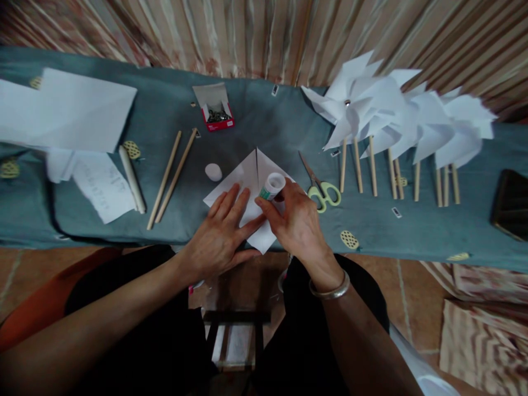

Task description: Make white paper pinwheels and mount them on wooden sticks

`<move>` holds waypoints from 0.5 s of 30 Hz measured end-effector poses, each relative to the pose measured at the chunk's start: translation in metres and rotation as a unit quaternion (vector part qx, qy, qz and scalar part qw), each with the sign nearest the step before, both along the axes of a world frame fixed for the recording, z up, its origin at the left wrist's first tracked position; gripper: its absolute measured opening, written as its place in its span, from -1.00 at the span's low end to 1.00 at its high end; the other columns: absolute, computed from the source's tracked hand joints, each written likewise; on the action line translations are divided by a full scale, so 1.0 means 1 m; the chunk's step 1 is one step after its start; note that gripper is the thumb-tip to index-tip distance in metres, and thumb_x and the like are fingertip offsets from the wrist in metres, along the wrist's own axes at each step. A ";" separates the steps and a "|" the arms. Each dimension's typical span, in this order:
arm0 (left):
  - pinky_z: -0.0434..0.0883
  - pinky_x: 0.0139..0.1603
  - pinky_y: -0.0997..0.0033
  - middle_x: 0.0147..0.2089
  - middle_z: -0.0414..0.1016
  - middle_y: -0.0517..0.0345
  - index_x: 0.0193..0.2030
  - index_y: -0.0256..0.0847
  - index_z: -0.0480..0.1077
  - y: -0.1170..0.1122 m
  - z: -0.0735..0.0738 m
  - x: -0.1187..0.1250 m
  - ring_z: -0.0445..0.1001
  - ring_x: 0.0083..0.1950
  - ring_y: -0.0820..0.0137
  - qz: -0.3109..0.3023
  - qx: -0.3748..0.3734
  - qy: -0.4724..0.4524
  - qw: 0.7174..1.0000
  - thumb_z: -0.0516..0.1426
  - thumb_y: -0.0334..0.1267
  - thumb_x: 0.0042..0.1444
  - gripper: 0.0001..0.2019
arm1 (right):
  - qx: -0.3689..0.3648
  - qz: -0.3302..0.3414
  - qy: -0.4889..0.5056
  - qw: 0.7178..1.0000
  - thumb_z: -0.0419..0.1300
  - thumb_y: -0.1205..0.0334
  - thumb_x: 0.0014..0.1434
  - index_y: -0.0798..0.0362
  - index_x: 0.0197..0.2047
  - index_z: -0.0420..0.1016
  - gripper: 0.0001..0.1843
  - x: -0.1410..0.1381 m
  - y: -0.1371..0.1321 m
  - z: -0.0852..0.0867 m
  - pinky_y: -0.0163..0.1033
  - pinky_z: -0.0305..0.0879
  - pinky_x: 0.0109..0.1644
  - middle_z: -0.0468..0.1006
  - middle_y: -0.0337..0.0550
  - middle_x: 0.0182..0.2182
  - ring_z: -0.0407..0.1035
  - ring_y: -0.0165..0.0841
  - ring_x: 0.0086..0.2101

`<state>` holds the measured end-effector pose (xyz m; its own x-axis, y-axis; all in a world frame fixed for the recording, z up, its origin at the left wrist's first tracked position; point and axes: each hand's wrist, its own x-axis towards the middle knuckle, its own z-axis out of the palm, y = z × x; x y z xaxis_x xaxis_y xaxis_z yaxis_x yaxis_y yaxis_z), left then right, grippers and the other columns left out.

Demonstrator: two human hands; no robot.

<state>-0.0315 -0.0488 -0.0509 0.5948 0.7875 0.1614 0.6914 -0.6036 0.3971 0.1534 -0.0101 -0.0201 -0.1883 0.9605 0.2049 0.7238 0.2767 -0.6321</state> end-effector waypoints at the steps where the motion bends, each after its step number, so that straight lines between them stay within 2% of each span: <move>1: 0.02 0.37 -0.30 0.50 -0.14 -0.22 0.33 -0.12 0.20 0.000 0.000 0.000 -0.19 0.49 -0.24 -0.001 0.001 0.000 1.000 0.08 0.22 0.15 -0.30 | -0.001 -0.002 -0.001 1.000 0.20 0.02 0.18 0.03 -0.22 0.44 -0.75 0.000 0.000 0.000 -0.12 0.40 -0.24 0.55 -0.13 -0.37 0.46 -0.24 -0.35; 8: 0.03 0.36 -0.32 0.50 -0.13 -0.25 0.36 -0.13 0.15 0.000 0.000 -0.001 -0.19 0.49 -0.24 -0.006 0.005 0.000 1.000 0.06 0.23 0.16 -0.27 | 0.000 -0.011 -0.001 1.000 0.22 0.03 0.17 0.02 -0.21 0.44 -0.76 0.003 0.002 -0.002 -0.13 0.40 -0.25 0.57 -0.13 -0.34 0.48 -0.24 -0.34; 15: 0.02 0.36 -0.32 0.52 -0.19 -0.23 0.36 -0.13 0.16 0.000 -0.001 0.000 -0.21 0.49 -0.23 -0.004 0.005 0.006 1.000 0.12 0.20 0.13 -0.26 | 0.015 -0.023 0.000 1.000 0.19 0.01 0.18 0.02 -0.22 0.44 -0.75 0.003 0.006 -0.008 -0.12 0.39 -0.26 0.58 -0.13 -0.35 0.48 -0.23 -0.34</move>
<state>-0.0318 -0.0491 -0.0518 0.6030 0.7812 0.1618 0.6912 -0.6129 0.3830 0.1563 -0.0042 -0.0278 -0.1440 0.9616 0.2336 0.7357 0.2619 -0.6246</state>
